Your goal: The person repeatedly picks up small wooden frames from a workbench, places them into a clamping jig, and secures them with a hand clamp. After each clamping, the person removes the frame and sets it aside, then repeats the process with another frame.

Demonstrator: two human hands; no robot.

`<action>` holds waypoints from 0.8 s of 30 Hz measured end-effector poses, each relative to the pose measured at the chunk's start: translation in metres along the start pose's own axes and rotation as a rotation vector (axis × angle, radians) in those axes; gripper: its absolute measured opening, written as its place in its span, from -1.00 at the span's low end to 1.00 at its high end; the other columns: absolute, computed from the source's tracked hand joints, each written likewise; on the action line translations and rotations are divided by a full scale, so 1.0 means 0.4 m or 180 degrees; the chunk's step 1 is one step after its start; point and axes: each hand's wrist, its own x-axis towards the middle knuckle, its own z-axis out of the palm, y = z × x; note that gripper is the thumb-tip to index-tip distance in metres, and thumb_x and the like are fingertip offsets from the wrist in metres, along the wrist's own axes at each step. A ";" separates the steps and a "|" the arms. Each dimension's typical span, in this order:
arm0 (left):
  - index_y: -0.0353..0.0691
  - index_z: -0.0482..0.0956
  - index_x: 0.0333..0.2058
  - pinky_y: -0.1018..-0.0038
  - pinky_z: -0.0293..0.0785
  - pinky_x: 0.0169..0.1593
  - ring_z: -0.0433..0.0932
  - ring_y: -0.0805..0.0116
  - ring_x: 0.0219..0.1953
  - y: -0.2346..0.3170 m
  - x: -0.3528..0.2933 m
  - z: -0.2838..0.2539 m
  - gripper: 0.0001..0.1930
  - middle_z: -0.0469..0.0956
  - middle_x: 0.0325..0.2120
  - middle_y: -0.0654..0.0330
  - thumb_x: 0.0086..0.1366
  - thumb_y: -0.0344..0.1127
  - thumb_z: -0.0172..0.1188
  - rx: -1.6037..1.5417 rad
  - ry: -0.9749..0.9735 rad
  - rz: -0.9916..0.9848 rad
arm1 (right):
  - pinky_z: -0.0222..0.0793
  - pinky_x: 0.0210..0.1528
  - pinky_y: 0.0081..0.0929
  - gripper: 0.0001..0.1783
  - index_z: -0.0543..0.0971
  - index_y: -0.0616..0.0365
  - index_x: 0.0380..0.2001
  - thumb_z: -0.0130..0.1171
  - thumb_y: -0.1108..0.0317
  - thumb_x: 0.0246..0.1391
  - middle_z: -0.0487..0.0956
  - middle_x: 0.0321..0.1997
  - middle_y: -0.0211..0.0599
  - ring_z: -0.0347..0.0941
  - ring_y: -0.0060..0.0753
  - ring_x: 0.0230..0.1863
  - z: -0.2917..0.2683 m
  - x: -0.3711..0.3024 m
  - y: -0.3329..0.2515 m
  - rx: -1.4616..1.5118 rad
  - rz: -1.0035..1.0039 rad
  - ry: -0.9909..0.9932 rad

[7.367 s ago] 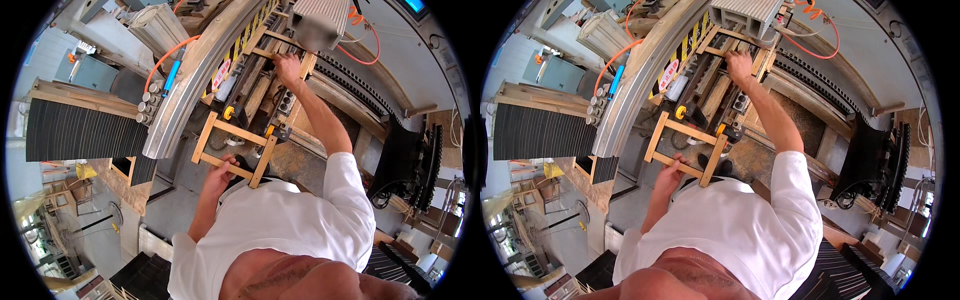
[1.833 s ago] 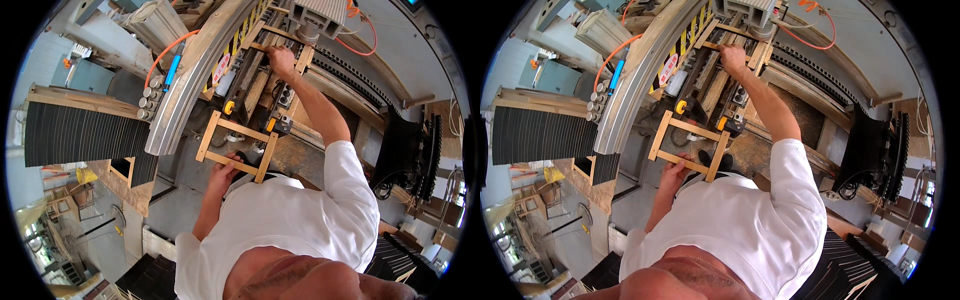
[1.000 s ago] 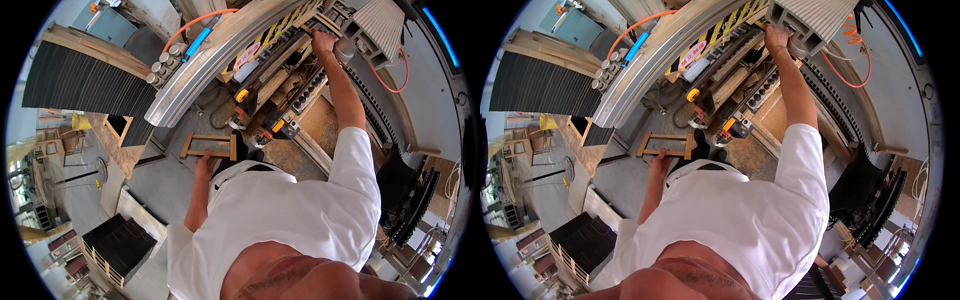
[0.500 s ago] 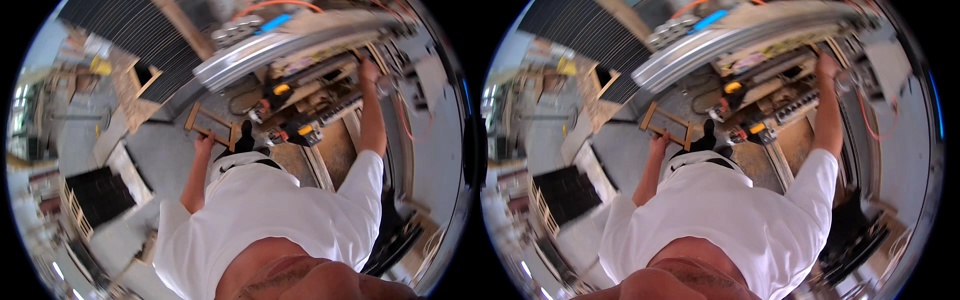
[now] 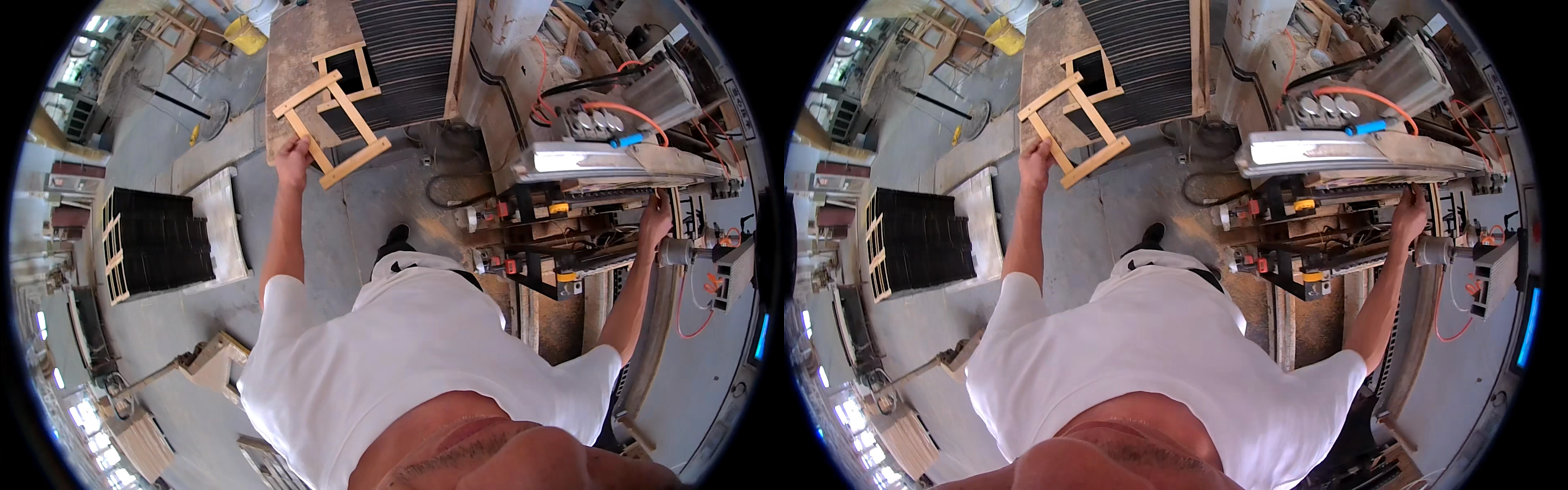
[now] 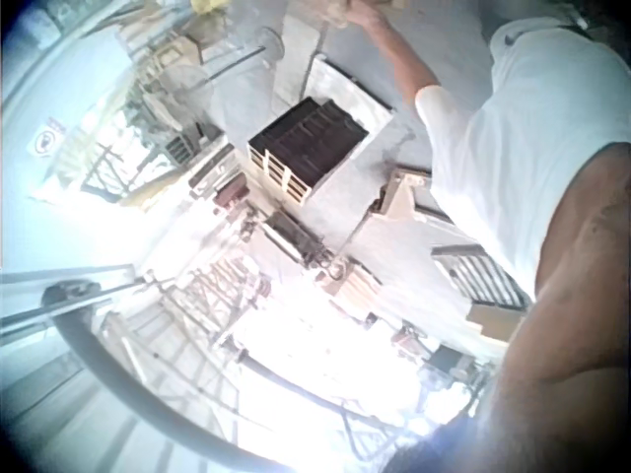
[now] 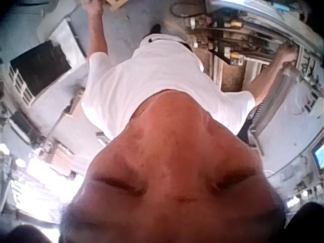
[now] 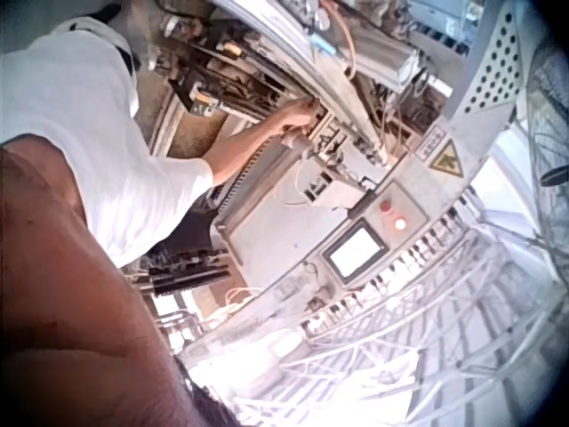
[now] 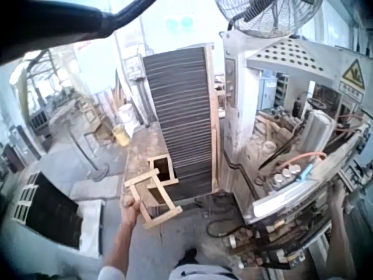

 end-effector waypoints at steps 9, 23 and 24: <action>-0.39 0.53 -0.07 0.44 0.55 -0.26 0.62 0.30 -0.31 -0.002 0.601 0.051 -0.65 0.61 -0.30 0.07 0.25 -0.27 0.19 0.0796 -0.0379 -0.0210 | 0.40 -0.01 -0.53 -0.77 0.60 0.30 -0.16 0.17 0.43 0.13 0.63 -0.17 -0.23 0.51 -0.47 -0.13 -0.014 -0.445 -0.447 0.1686 0.0555 -0.0180; -0.35 0.56 -0.19 0.17 0.47 -0.15 0.57 -0.05 -0.29 0.005 0.407 0.177 -0.76 0.57 -0.35 -0.04 0.24 -0.32 0.15 0.2231 -0.0140 0.3040 | 0.42 -0.16 -0.58 -0.73 0.58 0.30 -0.15 0.17 0.38 0.11 0.64 -0.29 -0.27 0.53 -0.54 -0.25 0.091 -0.769 -0.580 0.1220 0.1377 -0.1144; -0.36 0.55 -0.19 0.19 0.48 -0.16 0.57 -0.01 -0.30 0.014 0.348 0.193 -0.77 0.57 -0.36 -0.01 0.25 -0.34 0.14 0.2049 -0.0330 0.3187 | 0.42 -0.16 -0.59 -0.73 0.57 0.30 -0.15 0.17 0.37 0.12 0.64 -0.29 -0.27 0.54 -0.55 -0.25 0.083 -0.782 -0.590 0.1372 0.1525 -0.1044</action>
